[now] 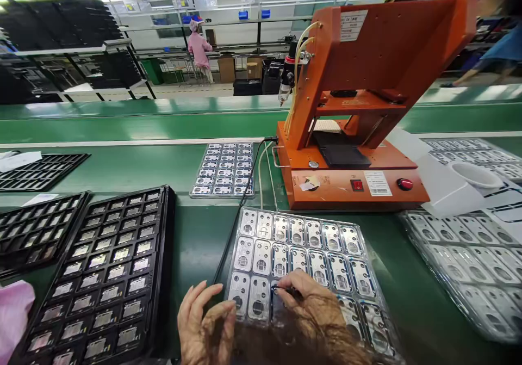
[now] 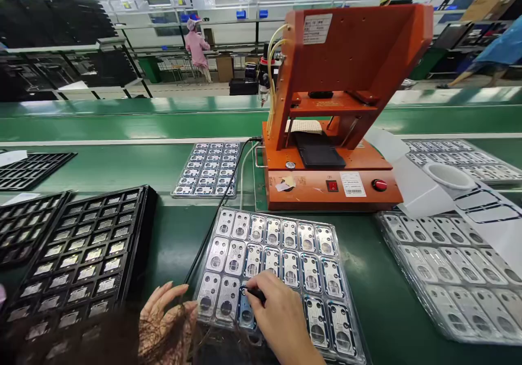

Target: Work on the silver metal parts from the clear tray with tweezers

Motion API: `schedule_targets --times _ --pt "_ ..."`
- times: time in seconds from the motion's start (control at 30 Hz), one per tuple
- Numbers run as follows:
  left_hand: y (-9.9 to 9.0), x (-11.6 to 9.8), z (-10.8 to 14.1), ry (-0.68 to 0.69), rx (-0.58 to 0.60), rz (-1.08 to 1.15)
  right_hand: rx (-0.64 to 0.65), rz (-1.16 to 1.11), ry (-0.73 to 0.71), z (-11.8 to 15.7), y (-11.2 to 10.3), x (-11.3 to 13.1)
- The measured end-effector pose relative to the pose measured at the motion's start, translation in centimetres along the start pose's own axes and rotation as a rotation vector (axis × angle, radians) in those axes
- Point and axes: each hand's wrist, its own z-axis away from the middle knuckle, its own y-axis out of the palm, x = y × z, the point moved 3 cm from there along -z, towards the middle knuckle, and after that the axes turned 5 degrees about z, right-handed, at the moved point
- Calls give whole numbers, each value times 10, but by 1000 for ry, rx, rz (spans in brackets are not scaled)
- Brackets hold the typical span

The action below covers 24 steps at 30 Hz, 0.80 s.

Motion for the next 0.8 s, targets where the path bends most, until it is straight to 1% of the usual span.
schedule_targets --times 0.1,0.2,0.27,0.33,0.4,0.47,0.57,0.63,0.8 --pt "13 -12 -15 -121 -59 8 -36 64 -13 3 7 0" --pt "29 -31 -38 -143 -42 17 -72 86 -36 9 6 -1" --pt "38 -43 -54 -102 21 24 -96 79 -50 16 -2 -4" --pt "45 -50 -66 -28 106 11 -123 74 -55 27 -12 -9" --pt "50 -51 -73 28 185 6 -143 84 -76 39 -20 -14" --pt "53 -48 -76 57 241 12 -147 114 -138 51 -22 -17" --pt "55 -41 -81 93 273 17 -123 172 -287 63 -9 -16" --pt "55 -37 -85 135 286 20 -123 210 -331 66 4 -12" --pt "55 -35 -95 254 300 17 -156 248 -258 65 34 -3"
